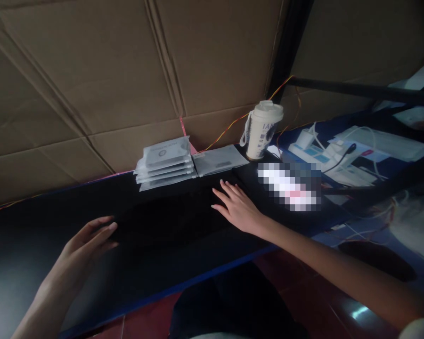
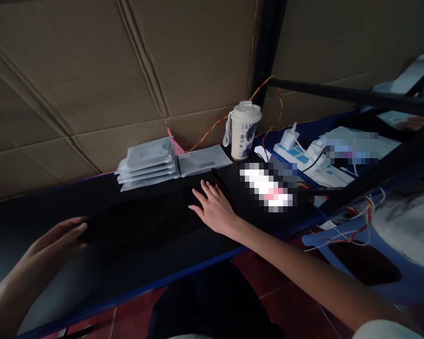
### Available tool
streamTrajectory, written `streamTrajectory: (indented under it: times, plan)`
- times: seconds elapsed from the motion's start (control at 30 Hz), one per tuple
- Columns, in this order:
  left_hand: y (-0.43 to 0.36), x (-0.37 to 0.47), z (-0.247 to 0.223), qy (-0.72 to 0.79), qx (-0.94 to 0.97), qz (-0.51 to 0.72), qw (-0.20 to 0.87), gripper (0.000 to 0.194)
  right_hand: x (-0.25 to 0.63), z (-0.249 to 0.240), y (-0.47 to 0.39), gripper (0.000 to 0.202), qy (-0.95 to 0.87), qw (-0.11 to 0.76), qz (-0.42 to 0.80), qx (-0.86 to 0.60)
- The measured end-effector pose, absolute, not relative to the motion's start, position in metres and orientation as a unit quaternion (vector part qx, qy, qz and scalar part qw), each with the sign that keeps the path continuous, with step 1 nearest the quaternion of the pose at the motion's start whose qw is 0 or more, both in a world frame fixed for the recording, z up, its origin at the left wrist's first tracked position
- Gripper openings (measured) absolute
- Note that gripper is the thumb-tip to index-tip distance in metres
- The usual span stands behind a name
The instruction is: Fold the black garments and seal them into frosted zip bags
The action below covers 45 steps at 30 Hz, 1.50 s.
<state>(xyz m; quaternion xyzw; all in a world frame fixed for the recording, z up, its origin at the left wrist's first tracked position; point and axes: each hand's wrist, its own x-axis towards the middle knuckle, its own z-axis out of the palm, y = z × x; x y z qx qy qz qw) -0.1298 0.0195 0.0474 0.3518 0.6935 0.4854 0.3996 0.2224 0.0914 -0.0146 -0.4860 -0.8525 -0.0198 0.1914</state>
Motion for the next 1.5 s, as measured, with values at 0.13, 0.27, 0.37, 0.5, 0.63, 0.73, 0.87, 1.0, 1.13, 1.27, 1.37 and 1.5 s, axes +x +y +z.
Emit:
streamTrajectory:
  times: [0.13,0.27,0.37,0.5,0.63,0.73,0.87,1.0,1.13,1.27,1.37,1.5]
  plan:
    - [0.036,-0.111,0.079,0.644,0.383,0.532,0.394,0.057,0.223,-0.013,0.092,0.052,-0.848,0.192,0.01,-0.495]
    - [0.061,-0.058,0.114,0.584,0.485,0.511,0.403,0.042,0.225,-0.009,0.092,0.051,-0.826,0.246,0.096,-0.498]
    - [0.082,-0.011,0.123,0.549,0.553,0.461,0.425,0.033,0.225,0.002,0.091,0.043,-0.764,0.367,0.202,-0.49]
    - [0.097,0.032,0.103,0.485,0.62,0.38,0.486,0.033,0.226,0.022,0.09,0.051,-0.606,0.423,0.421,-0.525]
    - [0.092,0.042,0.069,0.463,0.758,0.314,0.337,0.025,0.231,0.03,0.092,0.062,-0.533,0.369,0.521,-0.555]
    - [0.084,0.036,0.046,0.452,0.827,0.287,0.173,0.021,0.234,0.023,0.092,0.046,-0.565,0.351,0.514,-0.542]
    - [0.08,0.025,0.023,0.446,0.854,0.253,0.091,0.028,0.234,0.015,0.09,0.034,-0.622,0.334,0.484,-0.517]
    - [0.093,0.015,0.027,0.436,0.868,0.233,0.058,0.056,0.23,0.03,0.084,0.026,-0.699,0.336,0.393,-0.494]
    - [0.119,0.008,0.058,0.387,0.884,0.164,0.204,0.064,0.221,0.061,0.076,0.029,-0.764,0.376,0.304,-0.427]
    - [0.137,0.003,0.082,0.37,0.85,0.13,0.351,0.043,0.215,0.083,0.073,0.028,-0.775,0.386,0.296,-0.403]
    - [0.141,0.0,0.082,0.39,0.831,0.143,0.371,0.033,0.219,0.086,0.074,0.026,-0.771,0.375,0.281,-0.43]
    - [0.143,-0.001,0.065,0.437,0.816,0.174,0.335,0.032,0.23,0.076,0.076,0.023,-0.77,0.331,0.257,-0.481]
